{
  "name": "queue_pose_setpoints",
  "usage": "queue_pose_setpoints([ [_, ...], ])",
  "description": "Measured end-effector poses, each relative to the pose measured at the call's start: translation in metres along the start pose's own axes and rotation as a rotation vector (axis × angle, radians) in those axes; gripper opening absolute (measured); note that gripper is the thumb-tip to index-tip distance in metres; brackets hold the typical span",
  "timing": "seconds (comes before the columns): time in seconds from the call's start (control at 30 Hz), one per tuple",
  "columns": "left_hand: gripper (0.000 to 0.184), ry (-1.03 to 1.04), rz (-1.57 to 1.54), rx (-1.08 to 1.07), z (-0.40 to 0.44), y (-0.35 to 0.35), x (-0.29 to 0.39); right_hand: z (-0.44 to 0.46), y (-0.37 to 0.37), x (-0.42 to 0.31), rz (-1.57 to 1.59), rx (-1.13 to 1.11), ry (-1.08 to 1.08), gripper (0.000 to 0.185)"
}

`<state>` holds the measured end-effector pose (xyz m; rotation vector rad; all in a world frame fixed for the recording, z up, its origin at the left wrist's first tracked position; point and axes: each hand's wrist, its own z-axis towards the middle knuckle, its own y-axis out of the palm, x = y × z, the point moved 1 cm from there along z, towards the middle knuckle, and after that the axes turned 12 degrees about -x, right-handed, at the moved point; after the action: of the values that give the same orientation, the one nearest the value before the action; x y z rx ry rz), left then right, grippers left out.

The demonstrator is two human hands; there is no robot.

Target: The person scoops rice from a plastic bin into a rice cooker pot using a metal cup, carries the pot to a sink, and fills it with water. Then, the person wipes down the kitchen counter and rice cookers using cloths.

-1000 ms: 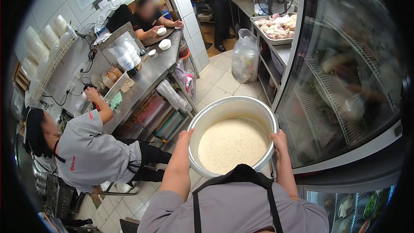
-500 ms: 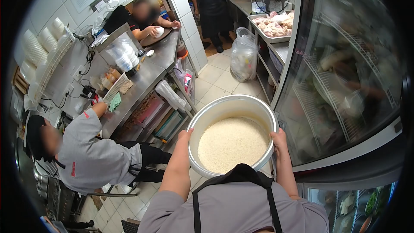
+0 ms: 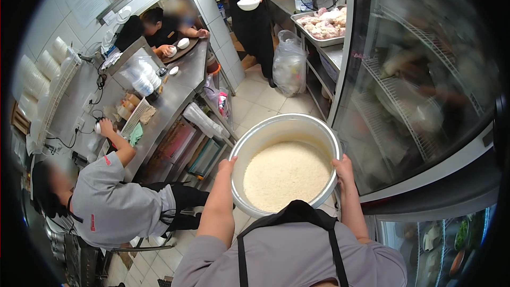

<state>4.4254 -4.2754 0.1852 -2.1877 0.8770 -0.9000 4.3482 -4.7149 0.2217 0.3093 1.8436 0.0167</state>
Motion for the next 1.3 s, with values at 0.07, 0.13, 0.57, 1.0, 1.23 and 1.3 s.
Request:
queue_pose_setpoints([
  [0.07,0.07,0.006,-0.009,0.017,0.005,0.007,-0.005,-0.004,-0.008,0.003,-0.001,-0.006,0.005,0.033],
  [0.13,0.071,0.011,-0.004,0.02,-0.003,0.007,-0.002,-0.013,-0.009,-0.002,-0.025,-0.01,0.002,0.034],
  [0.57,0.075,0.014,0.062,0.024,-0.081,0.051,-0.041,-0.094,-0.041,0.019,0.004,-0.054,-0.037,0.038],
  [1.0,0.076,-0.007,0.126,-0.034,-0.181,0.126,-0.127,-0.248,-0.078,0.04,-0.056,0.011,0.111,0.038],
  [1.23,0.082,0.014,0.13,-0.078,-0.187,0.145,-0.125,-0.269,-0.1,0.04,-0.033,0.042,0.112,0.037],
  [1.3,0.084,0.032,0.191,-0.089,-0.183,0.153,-0.116,-0.27,-0.11,0.041,-0.059,0.056,0.104,0.035],
])
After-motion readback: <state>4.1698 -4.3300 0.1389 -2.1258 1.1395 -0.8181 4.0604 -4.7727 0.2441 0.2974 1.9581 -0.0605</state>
